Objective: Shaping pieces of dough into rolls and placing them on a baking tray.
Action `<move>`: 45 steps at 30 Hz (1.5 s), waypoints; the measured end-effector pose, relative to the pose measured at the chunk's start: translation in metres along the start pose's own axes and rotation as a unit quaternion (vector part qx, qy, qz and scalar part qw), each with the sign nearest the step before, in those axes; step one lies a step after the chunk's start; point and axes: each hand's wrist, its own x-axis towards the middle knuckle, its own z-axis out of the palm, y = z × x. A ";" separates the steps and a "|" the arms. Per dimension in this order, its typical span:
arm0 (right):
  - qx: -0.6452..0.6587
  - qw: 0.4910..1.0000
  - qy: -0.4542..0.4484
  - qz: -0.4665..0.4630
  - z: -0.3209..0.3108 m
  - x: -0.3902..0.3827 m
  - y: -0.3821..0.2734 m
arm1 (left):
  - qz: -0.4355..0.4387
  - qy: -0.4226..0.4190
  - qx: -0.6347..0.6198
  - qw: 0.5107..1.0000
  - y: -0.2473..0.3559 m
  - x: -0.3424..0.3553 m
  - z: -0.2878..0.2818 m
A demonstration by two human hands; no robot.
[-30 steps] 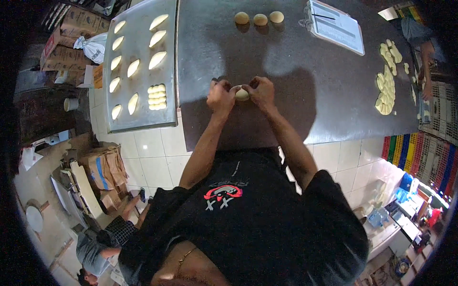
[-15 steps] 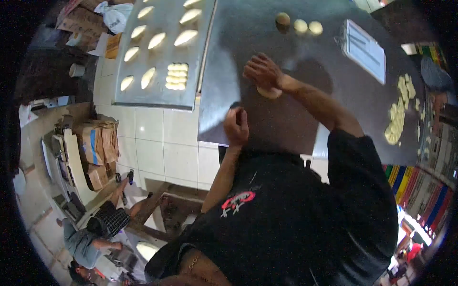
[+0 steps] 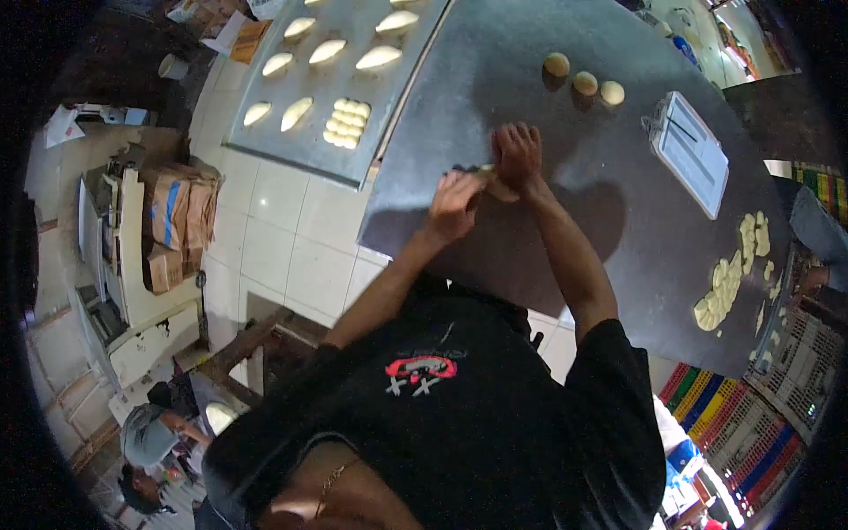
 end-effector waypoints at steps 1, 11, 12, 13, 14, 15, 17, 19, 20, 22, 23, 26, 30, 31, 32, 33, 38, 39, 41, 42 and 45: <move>0.009 0.999 -0.017 0.027 0.002 0.002 0.006 | -0.006 -0.027 0.007 1.000 -0.001 0.008 -0.004; 0.311 0.915 -0.044 0.255 -0.054 -0.081 -0.009 | -0.119 -0.032 -0.007 0.992 -0.027 0.037 0.000; 0.304 0.914 -0.037 0.266 -0.057 -0.081 -0.004 | -0.112 -0.043 -0.013 0.993 -0.024 0.044 0.004; 0.311 0.898 -0.035 0.310 -0.058 -0.072 -0.005 | -0.166 -0.021 -0.025 0.986 -0.027 0.050 0.004; 0.315 0.879 -0.032 0.357 -0.059 -0.071 -0.003 | -0.219 -0.004 -0.039 0.975 -0.027 0.056 0.006; 0.303 0.879 -0.027 0.367 -0.057 -0.070 -0.001 | -0.214 -0.014 -0.042 0.976 -0.026 0.062 0.007; 0.276 0.891 -0.024 0.359 -0.050 -0.071 0.009 | -0.239 -0.058 0.022 0.969 -0.021 0.072 0.009; 0.258 0.904 -0.028 0.339 -0.042 -0.060 0.008 | -0.160 -0.029 0.056 0.985 -0.035 0.075 0.015; 0.202 0.916 -0.073 0.338 -0.042 -0.054 0.005 | -0.080 -0.001 0.084 0.993 -0.035 0.076 0.017; 0.145 0.923 -0.118 0.337 -0.036 -0.049 -0.012 | -0.059 -0.028 0.003 0.998 -0.026 0.077 0.027; 0.206 0.925 -0.043 0.316 -0.033 -0.052 -0.029 | -0.076 -0.060 -0.060 0.994 -0.017 0.071 0.033; 0.220 0.946 0.040 0.235 -0.022 -0.060 -0.044 | -0.096 -0.107 -0.107 0.984 -0.013 0.064 0.037; 0.263 0.937 0.057 0.221 -0.025 -0.082 -0.054 | -0.040 -0.144 -0.115 0.982 -0.013 0.047 0.021; 0.261 0.940 0.055 0.214 -0.024 -0.086 -0.052 | -0.012 -0.144 -0.123 0.982 -0.014 0.044 0.018; 0.262 0.941 0.050 0.207 -0.025 -0.086 -0.058 | 0.012 -0.144 -0.129 0.981 -0.021 0.038 0.015; 0.263 0.940 0.032 0.215 -0.026 -0.084 -0.061 | 0.019 -0.144 -0.132 0.981 -0.030 0.037 0.013; 0.229 0.952 -0.064 0.191 -0.052 -0.112 -0.077 | 0.039 -0.111 -0.084 0.989 -0.020 -0.010 0.001; 0.237 0.953 -0.082 0.171 -0.058 -0.120 -0.080 | 0.017 -0.151 -0.104 0.983 -0.016 -0.021 -0.006; 0.239 0.955 -0.100 0.143 -0.065 -0.127 -0.081 | 0.001 -0.181 -0.126 0.975 -0.009 -0.033 -0.015; 0.210 0.959 -0.137 0.135 -0.065 -0.130 -0.081 | -0.003 -0.198 -0.128 0.972 -0.008 -0.039 -0.017; 0.121 0.975 -0.174 0.069 -0.078 -0.093 -0.084 | -0.036 -0.204 -0.164 0.964 -0.008 -0.037 -0.034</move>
